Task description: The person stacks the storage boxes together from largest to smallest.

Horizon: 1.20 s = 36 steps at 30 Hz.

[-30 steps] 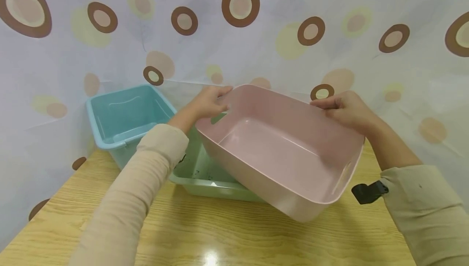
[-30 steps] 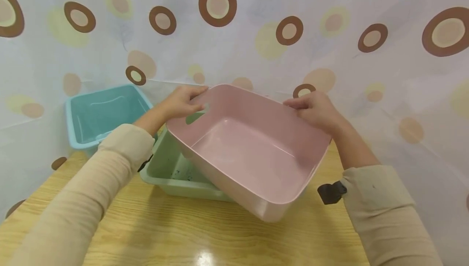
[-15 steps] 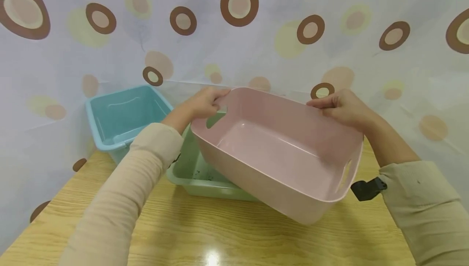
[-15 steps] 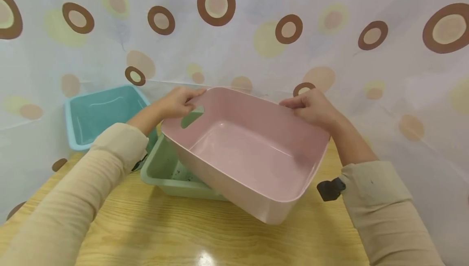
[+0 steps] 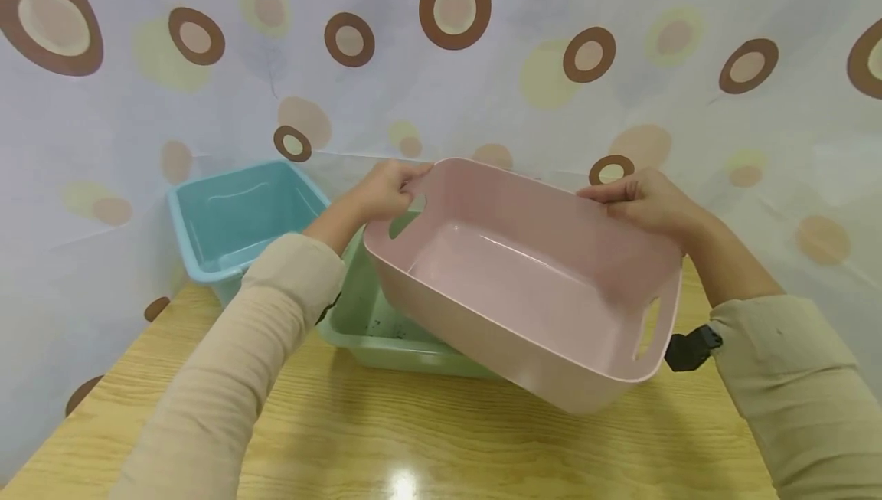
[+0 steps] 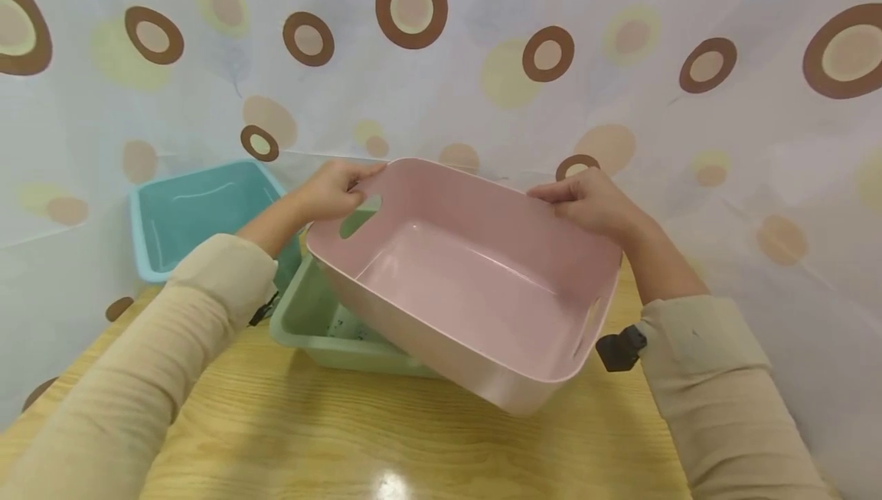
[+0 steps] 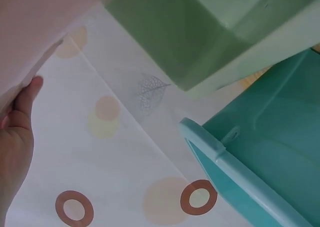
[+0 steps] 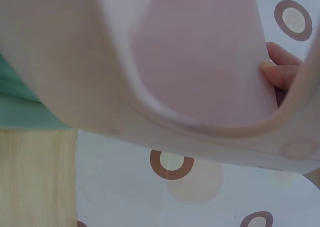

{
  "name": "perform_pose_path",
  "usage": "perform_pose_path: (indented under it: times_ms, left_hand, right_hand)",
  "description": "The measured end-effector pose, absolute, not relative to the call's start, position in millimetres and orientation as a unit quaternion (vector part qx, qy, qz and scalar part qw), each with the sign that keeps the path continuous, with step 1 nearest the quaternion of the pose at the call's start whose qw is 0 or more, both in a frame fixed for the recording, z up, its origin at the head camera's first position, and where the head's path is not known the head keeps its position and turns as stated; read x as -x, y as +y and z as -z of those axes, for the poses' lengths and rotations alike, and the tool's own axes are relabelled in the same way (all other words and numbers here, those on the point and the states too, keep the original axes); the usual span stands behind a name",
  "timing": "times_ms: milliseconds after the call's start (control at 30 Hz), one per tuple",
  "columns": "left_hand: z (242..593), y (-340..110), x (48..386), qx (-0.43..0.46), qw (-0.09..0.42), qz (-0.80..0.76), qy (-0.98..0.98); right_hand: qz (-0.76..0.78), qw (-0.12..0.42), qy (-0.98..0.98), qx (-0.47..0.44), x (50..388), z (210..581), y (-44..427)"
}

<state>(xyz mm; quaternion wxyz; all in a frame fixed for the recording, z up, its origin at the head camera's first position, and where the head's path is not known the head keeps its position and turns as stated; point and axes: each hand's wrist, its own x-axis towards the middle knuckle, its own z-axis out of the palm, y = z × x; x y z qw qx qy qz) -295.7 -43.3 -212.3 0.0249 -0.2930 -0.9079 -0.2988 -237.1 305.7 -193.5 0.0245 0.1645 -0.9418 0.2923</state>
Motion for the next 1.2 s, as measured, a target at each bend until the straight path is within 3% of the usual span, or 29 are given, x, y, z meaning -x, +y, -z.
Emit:
perform_pose_path:
  times_ms: [500, 667, 900, 967, 1200]
  left_hand:
    - [215, -36, 289, 0.259, 0.061, 0.354, -0.897]
    - [217, -37, 286, 0.239, 0.067, 0.342, -0.906]
    - [220, -38, 282, 0.211, 0.042, 0.362, -0.907]
    - [220, -39, 282, 0.209, 0.04, 0.364, -0.907]
    - [219, -39, 279, 0.202, 0.046, 0.353, -0.912]
  right_hand:
    - [-0.27, 0.05, -0.949, -0.156, 242, 195, 305]
    - [-0.221, 0.087, -0.962, -0.135, 237, 193, 303]
    - [-0.158, 0.194, -0.962, -0.11, 202, 198, 304]
    - [-0.17, 0.182, -0.964, -0.088, 188, 199, 302]
    - [-0.182, 0.062, -0.979, -0.071, 150, 209, 295]
